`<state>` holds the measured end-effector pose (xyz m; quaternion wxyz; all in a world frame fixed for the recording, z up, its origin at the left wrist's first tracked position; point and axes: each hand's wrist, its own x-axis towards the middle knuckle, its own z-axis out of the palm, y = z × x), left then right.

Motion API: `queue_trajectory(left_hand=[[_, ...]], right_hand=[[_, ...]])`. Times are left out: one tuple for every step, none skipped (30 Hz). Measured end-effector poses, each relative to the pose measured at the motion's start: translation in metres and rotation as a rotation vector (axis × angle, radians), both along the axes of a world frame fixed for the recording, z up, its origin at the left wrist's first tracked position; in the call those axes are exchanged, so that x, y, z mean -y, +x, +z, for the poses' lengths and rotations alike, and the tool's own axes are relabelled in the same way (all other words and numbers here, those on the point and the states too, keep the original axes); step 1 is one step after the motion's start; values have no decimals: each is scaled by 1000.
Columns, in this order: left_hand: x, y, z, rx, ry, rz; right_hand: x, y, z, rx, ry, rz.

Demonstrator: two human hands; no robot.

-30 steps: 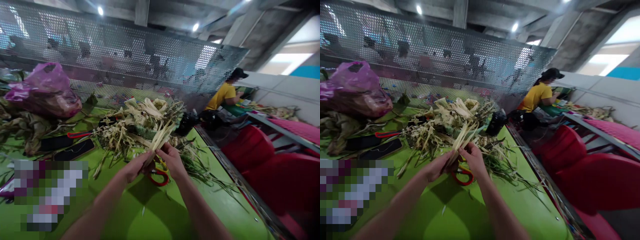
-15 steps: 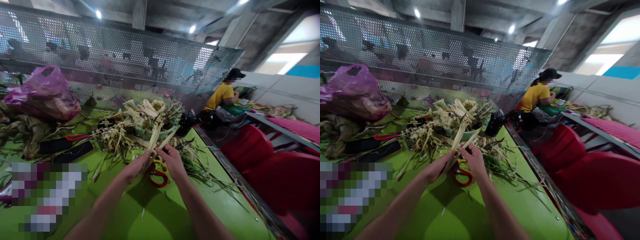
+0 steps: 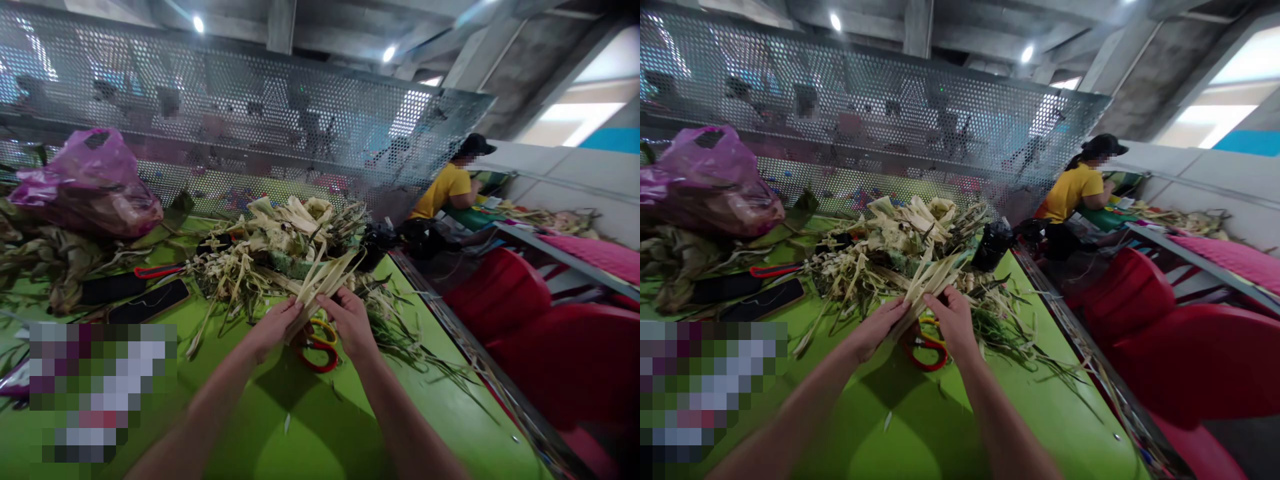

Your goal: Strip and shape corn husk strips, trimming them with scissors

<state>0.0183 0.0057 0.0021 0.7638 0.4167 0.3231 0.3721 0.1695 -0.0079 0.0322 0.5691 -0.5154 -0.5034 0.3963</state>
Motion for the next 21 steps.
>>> queue_trajectory(left_hand=[[0,0,1,-15,2,-11],[1,-1,2,-31,0,-18],[1,-1,3,-46,-2,-24],[2,-1,3,-55,-1,-28],[2,-1,4,-59,5,-32],[2,-1,4,-57,14,-40],[2,-1,4,-51,25,-46],[2,-1,4,-42,33,-50],[2,-1,4,-33,33,-53],[2,-1,3,-27,27,-52],[2,0,2,-26,12,-47],[1,0,2,-27,-5,-38],[1,0,1,-29,-24,-27],[0,0,1,-30,-40,-17],[0,0,2,-30,-52,-6],[0,1,2,-30,-62,4],[0,1,3,-29,-71,13],[0,1,4,-25,-80,22],[0,2,4,-20,-87,29],[0,2,5,-12,-94,35],[0,3,5,-2,-102,39]], right_hand=[[0,0,0,-1,4,4],[-1,1,-1,-3,7,8],[-1,1,-2,-4,10,10],[-1,1,-3,-3,10,9],[-2,2,-4,0,11,5],[-2,2,-5,3,12,0],[-3,2,-5,5,12,-2],[-3,2,-5,7,11,-2],[-3,2,-5,10,9,3],[-3,2,-5,13,7,8],[-3,2,-4,17,6,15],[-2,2,-3,23,5,21],[-2,2,-3,27,4,28],[-2,2,-2,28,3,31],[-2,2,-2,27,0,34],[-2,2,-2,24,-6,35],[-3,2,-2,20,-11,38],[-3,2,-2,15,-15,40],[-3,2,-3,10,-17,43],[-4,2,-3,4,-18,49],[-4,2,-4,-3,-18,56]])
